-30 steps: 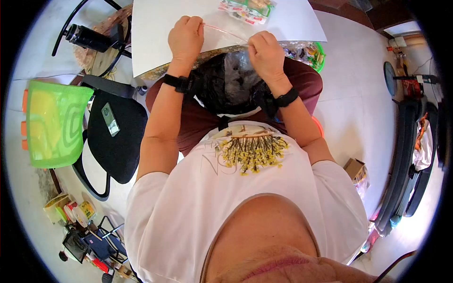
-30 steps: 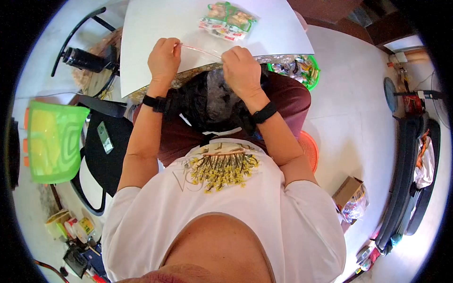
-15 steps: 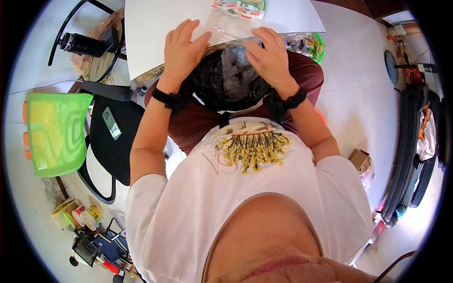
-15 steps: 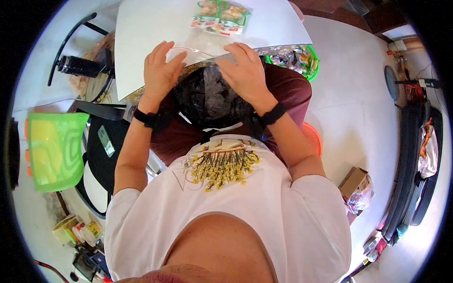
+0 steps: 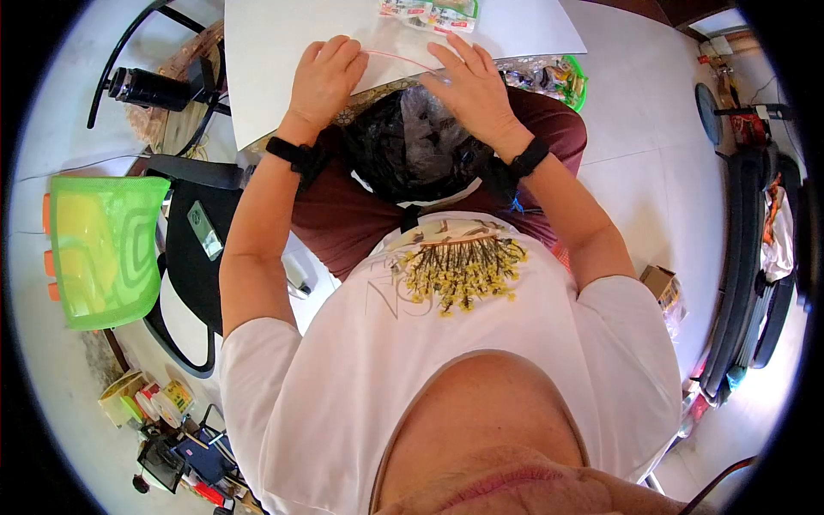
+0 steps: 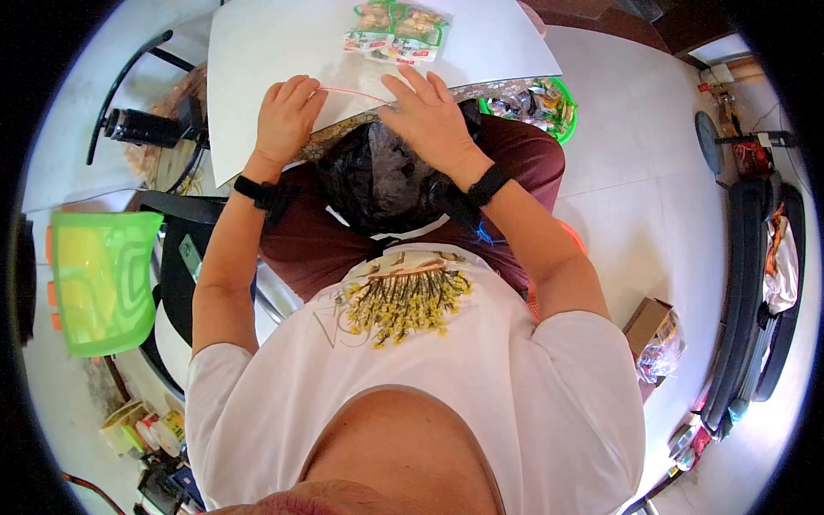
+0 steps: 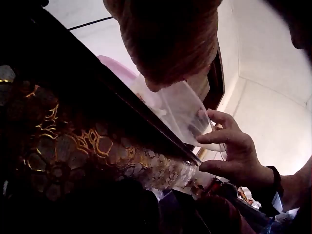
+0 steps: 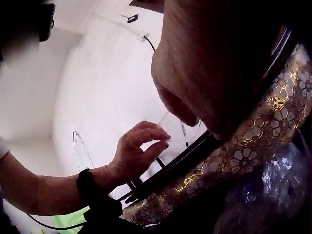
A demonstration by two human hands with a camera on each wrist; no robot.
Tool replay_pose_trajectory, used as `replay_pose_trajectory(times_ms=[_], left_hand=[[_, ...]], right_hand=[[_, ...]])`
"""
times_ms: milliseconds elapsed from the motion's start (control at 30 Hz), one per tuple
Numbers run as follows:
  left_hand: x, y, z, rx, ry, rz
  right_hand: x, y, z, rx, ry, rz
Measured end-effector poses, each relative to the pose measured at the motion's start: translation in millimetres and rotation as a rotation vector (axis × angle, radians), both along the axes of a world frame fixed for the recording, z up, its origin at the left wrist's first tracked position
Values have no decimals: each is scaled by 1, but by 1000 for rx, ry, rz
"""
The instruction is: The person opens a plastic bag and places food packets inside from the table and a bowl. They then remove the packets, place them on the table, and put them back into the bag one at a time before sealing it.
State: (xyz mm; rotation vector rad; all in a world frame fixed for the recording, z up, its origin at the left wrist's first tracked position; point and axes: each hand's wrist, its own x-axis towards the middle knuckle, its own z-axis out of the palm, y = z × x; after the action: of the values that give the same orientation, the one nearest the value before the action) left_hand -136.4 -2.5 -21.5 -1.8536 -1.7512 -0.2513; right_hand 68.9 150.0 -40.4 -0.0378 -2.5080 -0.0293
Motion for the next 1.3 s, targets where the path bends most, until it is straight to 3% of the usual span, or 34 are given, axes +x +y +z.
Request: replay_pose_trajectory(times_ms=[167,300,467,667,833,867,1000,1100,1133,1300], left_hand=[[-11,2,0,63,4,-21],[-6,7,18,102,-96,-53],[-5,23,54,169,-379,-156],[-11,46,94,158,-695,-216],[8,59,123,121,-828,-70],[14,61,128,97,-871,-34],[7,72,130,101,-980,-221],[45,57,153,75,-950,-140],[53,53,152,61,-1103,-196],[117,29,151,-76,-1229,-455]], right_hand=[[6,23,-3,7,7,-17],[14,34,13,-136,61,16],[18,57,44,-327,238,97],[16,87,94,-399,390,217],[28,94,119,-700,413,215],[34,95,123,-715,405,186],[65,96,142,-754,391,123],[103,74,166,-830,341,123],[117,69,168,-871,333,147],[196,28,172,-981,240,116]])
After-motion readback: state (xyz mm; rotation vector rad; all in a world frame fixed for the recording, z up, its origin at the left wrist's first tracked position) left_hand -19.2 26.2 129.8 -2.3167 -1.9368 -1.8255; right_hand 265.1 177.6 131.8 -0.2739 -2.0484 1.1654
